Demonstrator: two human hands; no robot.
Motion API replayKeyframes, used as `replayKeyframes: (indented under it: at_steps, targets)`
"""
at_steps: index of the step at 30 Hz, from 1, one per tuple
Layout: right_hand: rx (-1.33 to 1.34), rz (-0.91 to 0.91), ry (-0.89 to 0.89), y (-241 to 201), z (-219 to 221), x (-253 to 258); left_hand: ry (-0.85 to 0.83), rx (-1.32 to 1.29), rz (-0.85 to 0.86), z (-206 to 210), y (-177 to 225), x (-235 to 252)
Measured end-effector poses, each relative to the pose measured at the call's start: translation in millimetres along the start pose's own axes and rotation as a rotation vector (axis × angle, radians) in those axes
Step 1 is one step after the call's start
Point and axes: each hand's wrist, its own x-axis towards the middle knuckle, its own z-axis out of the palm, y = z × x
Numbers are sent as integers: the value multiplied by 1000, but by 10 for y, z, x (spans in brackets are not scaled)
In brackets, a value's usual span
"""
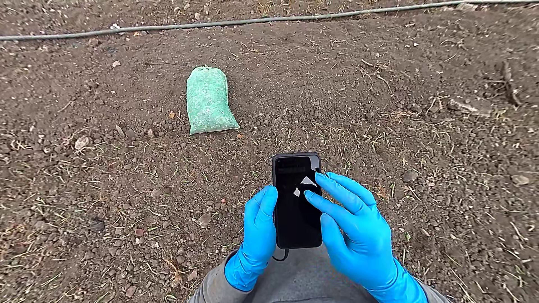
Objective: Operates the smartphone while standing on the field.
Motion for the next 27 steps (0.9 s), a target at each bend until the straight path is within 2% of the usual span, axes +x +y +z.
replayKeyframes:
  at_steps: [17,27]
  targets:
    - [1,8,-5,1,-1,-8,-6,-9,6,-6,-15,0]
    - [-140,-76,-124,-72,59,76,-47,11,-25,5,-7,-8]
